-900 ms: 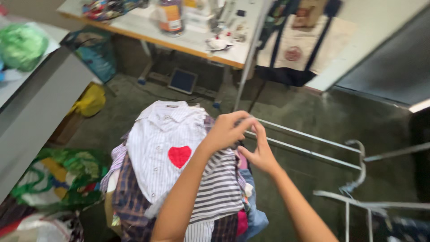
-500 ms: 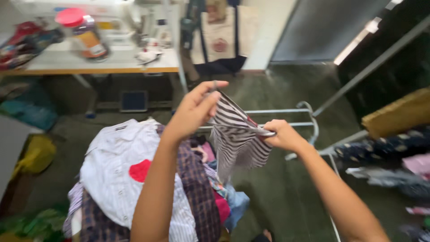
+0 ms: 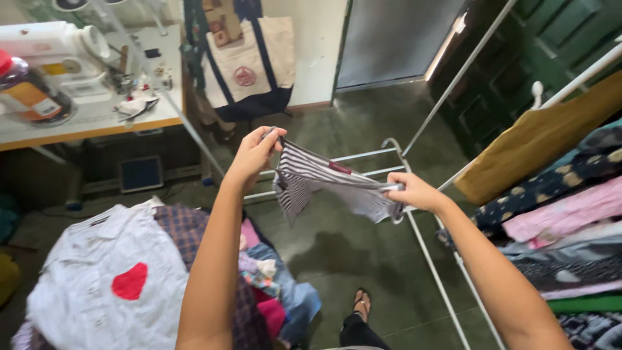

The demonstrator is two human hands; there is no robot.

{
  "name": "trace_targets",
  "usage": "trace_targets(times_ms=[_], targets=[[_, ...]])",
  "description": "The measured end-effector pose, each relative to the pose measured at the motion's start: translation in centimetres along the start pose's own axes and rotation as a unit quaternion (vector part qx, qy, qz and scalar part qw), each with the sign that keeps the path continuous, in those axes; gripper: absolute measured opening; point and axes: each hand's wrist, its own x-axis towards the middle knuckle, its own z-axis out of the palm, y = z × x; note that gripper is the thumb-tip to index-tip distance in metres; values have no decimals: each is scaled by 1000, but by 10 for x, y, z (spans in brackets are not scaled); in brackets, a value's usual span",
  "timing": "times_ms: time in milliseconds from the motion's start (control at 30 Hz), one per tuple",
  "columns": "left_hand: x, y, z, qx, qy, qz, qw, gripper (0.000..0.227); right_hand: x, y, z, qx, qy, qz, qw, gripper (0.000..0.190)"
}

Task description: The person picks up various garments from a pile, places them on hangers, and hangs them on a clothing rack. The person handles shirts, shorts, and other clothing items one at a time, placing each on a hanger before moving it to the rack.

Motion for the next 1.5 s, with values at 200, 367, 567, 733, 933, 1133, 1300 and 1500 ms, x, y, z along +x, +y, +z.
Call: trace_targets(times_ms=[200, 367, 567, 733, 933, 1133, 1300, 1500], targets=[[37, -12, 47, 14, 8, -3, 1000, 24, -17, 12, -65, -170, 2, -37, 985, 37], [43, -15, 78, 34, 37, -33, 998, 23, -20, 19, -120, -217, 55, -175, 959, 25], [27, -17, 93, 80, 77, -2, 994, 25, -8, -12, -132, -180, 351, -140, 908, 31], [18, -5, 92, 27, 104, -23, 994, 25, 26, -3, -143, 34, 276, -111, 954, 25], [31, -7, 73, -62, 80, -14, 995, 28, 53, 6, -145, 428, 49, -114, 895, 28], [27, 23, 59, -186, 12, 31, 982, 49, 44, -64, -154, 515, -107, -76, 847, 51], [31, 69, 41, -213, 38, 83, 973, 49, 59, -168, -157, -38, 174, -126, 976, 18], [44, 97, 20, -203, 79, 131, 967, 49, 110, -315, -153, -227, 426, -369, 794, 17]])
